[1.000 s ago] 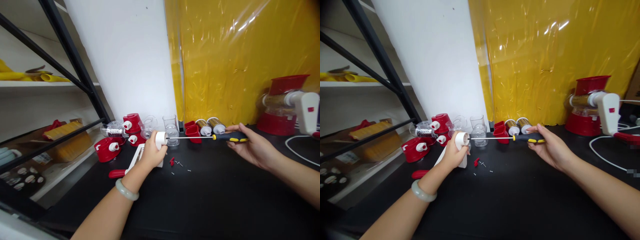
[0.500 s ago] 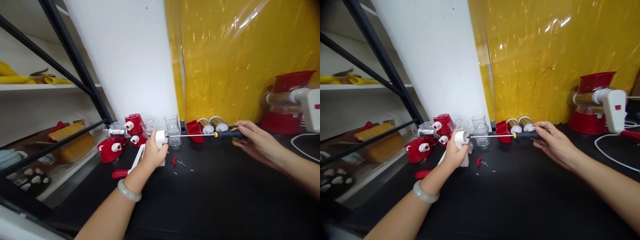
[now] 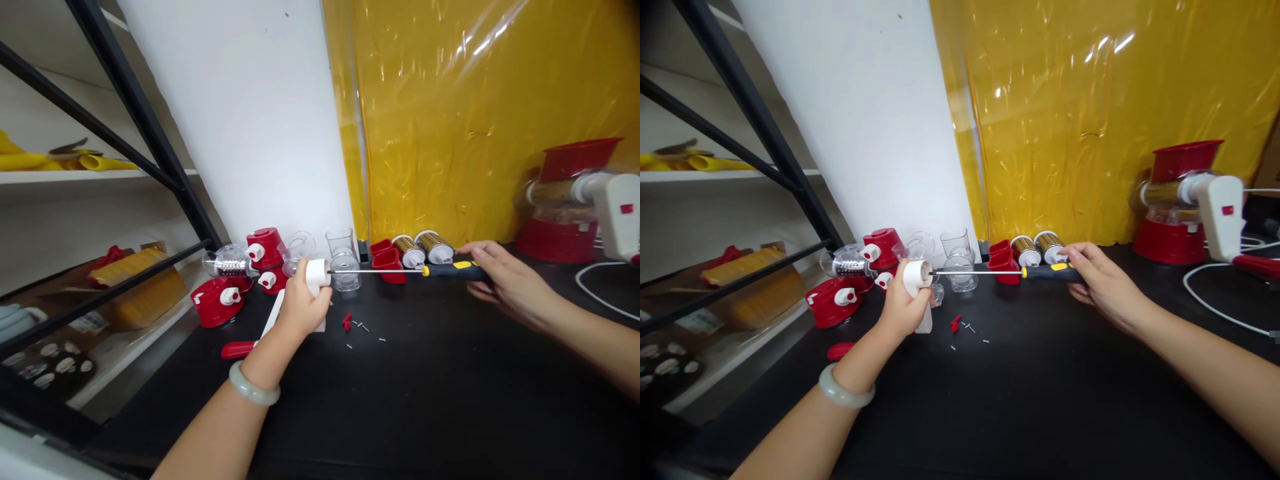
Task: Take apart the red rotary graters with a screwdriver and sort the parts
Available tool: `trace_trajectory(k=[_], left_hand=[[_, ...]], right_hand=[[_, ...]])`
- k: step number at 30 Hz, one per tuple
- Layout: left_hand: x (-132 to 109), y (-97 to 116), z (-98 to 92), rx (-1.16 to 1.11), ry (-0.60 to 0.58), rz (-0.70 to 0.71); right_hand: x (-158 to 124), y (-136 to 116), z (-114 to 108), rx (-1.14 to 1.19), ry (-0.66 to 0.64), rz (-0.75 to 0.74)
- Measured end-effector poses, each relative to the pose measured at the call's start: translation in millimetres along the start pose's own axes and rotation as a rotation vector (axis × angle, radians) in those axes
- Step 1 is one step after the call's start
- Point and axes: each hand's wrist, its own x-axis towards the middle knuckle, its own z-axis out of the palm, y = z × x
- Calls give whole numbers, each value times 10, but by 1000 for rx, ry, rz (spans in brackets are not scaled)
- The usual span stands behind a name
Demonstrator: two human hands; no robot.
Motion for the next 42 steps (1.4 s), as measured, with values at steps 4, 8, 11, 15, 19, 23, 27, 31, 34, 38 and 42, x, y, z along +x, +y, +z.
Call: trace_trajectory(k=[4, 8, 11, 15, 19, 23, 27, 31, 34, 38, 42], left_hand=[[22, 5, -16, 39, 18, -9], [26, 0, -6, 36, 2, -28], [12, 19, 2, 4, -7, -34], [0, 50, 3, -1, -12, -34], [22, 28, -6, 33, 1, -27], [39, -11, -12, 33, 7, -42], [11, -3, 15, 29, -21, -26], [-20, 18, 44, 30, -64, -33], [-12, 13, 36, 40, -58, -43], [15, -3, 13, 49, -19, -34], [3, 1, 32, 50, -48, -33]], right_hand=[[1, -53, 28, 61, 29, -67], [-4, -79, 30, 156, -46, -76], [-14, -66, 34, 174, -81, -29], [-15, -11, 9, -58, -55, 59], [-30, -24, 7, 8, -19, -27], [-71, -120, 75, 213, -32, -20], [-60, -151, 89, 249, 28, -3], [-4, -64, 11, -171, 118, 78], [12, -20, -8, -200, 97, 26], [-11, -83, 32, 102, 85, -61], [-24, -163, 30, 356, 14, 28]])
